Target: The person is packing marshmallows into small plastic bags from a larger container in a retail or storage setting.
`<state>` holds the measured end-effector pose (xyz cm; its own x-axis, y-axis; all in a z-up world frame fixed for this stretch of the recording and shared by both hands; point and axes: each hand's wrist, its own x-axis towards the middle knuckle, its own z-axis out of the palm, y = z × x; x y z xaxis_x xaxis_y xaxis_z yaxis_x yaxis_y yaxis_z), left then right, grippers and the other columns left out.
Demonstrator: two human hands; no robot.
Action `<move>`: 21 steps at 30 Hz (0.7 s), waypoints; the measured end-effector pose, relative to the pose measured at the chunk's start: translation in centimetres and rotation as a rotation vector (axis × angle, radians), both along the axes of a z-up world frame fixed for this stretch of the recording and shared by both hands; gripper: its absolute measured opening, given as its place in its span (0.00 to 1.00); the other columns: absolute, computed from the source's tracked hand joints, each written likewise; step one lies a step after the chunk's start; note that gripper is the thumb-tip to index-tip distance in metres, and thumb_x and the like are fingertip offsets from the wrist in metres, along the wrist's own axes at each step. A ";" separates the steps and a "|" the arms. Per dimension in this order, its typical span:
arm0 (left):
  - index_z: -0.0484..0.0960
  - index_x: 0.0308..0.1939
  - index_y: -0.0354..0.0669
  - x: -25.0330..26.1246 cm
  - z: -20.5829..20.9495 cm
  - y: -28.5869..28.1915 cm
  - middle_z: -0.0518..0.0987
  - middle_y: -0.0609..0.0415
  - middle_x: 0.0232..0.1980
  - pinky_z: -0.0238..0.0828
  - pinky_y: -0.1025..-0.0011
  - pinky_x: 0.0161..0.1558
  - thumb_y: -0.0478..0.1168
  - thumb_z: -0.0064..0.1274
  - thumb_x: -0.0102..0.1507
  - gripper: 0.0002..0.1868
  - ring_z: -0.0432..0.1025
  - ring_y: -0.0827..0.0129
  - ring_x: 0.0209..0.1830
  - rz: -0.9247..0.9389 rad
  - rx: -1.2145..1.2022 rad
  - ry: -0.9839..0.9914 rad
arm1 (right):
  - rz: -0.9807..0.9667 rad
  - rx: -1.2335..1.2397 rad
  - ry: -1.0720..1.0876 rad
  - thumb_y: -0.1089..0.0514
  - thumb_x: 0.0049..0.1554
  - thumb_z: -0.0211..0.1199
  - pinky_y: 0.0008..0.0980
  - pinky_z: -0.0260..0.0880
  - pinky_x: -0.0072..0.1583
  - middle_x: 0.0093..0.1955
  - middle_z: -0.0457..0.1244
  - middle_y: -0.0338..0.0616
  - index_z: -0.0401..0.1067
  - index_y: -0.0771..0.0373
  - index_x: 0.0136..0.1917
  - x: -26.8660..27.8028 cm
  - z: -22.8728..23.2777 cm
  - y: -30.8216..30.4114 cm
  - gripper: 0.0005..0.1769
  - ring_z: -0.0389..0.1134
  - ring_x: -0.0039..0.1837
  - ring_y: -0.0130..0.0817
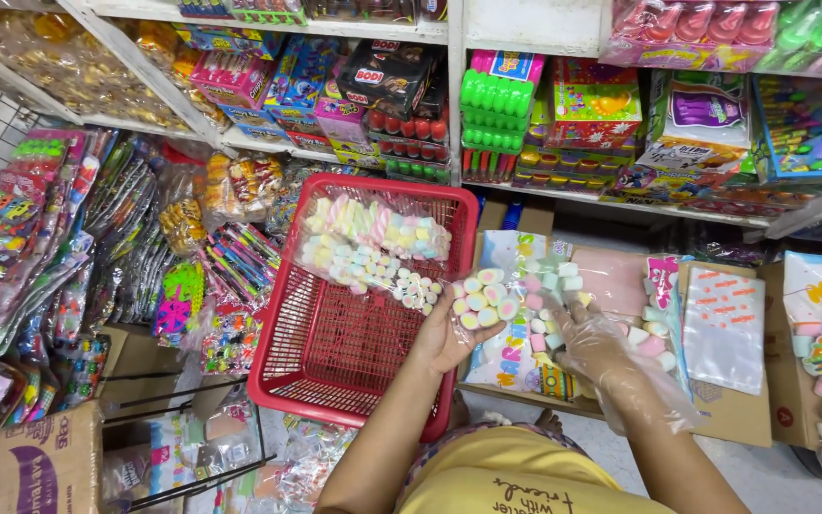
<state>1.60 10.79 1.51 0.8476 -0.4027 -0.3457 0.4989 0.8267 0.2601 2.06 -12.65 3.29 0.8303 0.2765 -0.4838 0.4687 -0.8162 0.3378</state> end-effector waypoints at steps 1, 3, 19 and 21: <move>0.68 0.65 0.47 0.0 0.0 0.2 0.75 0.47 0.61 0.70 0.42 0.59 0.59 0.54 0.63 0.33 0.72 0.52 0.59 0.000 0.002 -0.002 | 0.000 0.002 -0.002 0.39 0.58 0.51 0.21 0.75 0.40 0.68 0.56 0.67 0.31 0.58 0.81 0.3 -0.5 0.2 0.49 0.64 0.30 0.18; 0.70 0.64 0.46 0.0 0.1 0.5 0.76 0.46 0.59 0.73 0.42 0.55 0.65 0.50 0.62 0.36 0.74 0.49 0.56 -0.004 -0.004 0.024 | -0.221 0.088 0.053 0.36 0.54 0.61 0.25 0.79 0.44 0.74 0.53 0.54 0.34 0.41 0.80 0.6 -1.5 0.6 0.51 0.70 0.57 0.38; 0.70 0.63 0.45 -1.6 -2.7 3.3 0.76 0.47 0.61 0.78 0.49 0.49 0.64 0.46 0.63 0.34 0.74 0.51 0.55 0.016 0.054 0.174 | -1.554 2.070 0.371 0.51 0.61 0.46 0.41 0.71 0.59 0.76 0.48 0.58 0.62 0.55 0.71 -2.2 8.4 -1.6 0.26 0.70 0.43 0.43; 0.70 0.62 0.45 -1.7 -2.1 3.0 0.76 0.48 0.60 0.79 0.50 0.48 0.64 0.46 0.63 0.33 0.74 0.52 0.54 0.020 0.065 0.164 | -1.499 2.184 0.372 0.41 0.65 0.40 0.40 0.71 0.58 0.59 0.62 0.53 0.58 0.59 0.74 -2.0 5.4 -3.1 0.31 0.70 0.51 0.43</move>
